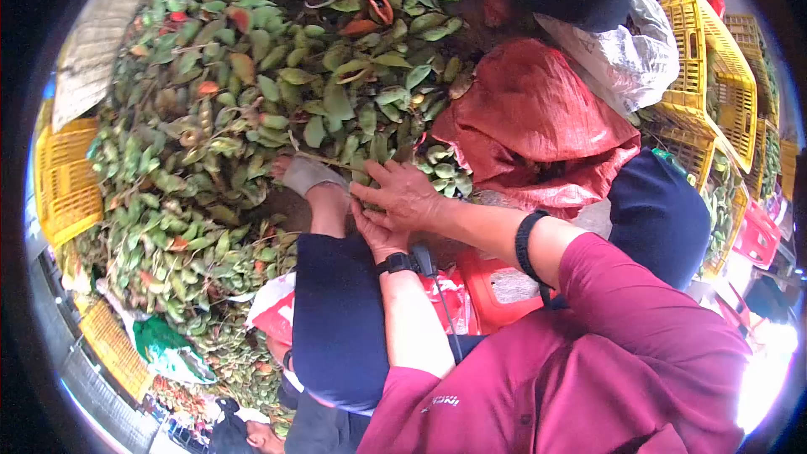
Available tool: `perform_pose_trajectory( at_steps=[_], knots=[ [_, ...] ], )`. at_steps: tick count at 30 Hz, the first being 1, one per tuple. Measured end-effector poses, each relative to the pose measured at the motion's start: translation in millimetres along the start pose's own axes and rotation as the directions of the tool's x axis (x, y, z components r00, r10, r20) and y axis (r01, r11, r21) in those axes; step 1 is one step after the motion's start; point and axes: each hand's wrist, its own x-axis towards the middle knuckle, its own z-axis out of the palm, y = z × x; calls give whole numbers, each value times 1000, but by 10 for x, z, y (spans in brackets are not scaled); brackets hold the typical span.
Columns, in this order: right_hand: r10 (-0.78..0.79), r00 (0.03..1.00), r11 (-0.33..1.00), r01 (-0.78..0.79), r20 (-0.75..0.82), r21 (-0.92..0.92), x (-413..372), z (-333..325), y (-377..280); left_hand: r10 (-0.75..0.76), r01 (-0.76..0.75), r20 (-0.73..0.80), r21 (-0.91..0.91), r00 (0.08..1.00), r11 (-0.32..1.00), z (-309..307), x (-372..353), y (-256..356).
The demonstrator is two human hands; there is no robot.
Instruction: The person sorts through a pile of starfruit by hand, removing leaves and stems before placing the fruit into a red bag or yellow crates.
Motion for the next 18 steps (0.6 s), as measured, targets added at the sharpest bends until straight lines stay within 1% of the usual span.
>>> perform_pose_trajectory(
  at_steps=[1,2,5,8,9,10,11,13,14,15,17,18],
  knots=[
    [-41,998,999,41,-47,-17,22,-128,-103,25,-25,45,-1,999,1000,73,-35,48],
    [-70,994,997,66,-87,-50,35,-267,-203,82,-83,80,12,993,996,137,-112,53],
    [-106,971,993,91,-213,-79,-52,-632,-477,102,-127,218,106,971,986,615,-473,28],
    [-179,914,984,166,-365,-68,-203,-850,-697,24,-130,287,356,958,926,939,-792,58],
    [-190,893,982,171,-407,-83,-280,-931,-719,204,-268,198,390,959,881,1051,-940,-92],
    [-190,904,982,183,-383,-55,-357,-1041,-801,242,-299,184,423,953,856,1117,-1030,-215],
    [-202,869,979,191,-451,-70,-451,-1114,-865,246,-312,199,447,948,838,1185,-1144,-273],
    [-221,785,975,200,-578,-102,-646,-1262,-974,162,-280,280,458,946,843,1329,-1334,-367],
    [-233,809,971,226,-540,-80,-736,-1298,-953,135,-276,316,457,939,846,1391,-1422,-399],
    [-240,856,970,200,-458,-134,-788,-1324,-977,109,-270,346,460,932,846,1457,-1504,-459],
    [-255,834,966,198,-490,-167,-901,-1555,-998,79,-279,410,454,909,846,1580,-1638,-557],
    [-222,753,932,351,-620,93,-815,-1367,-841,68,-286,445,446,893,848,1631,-1696,-610]
  ],
)
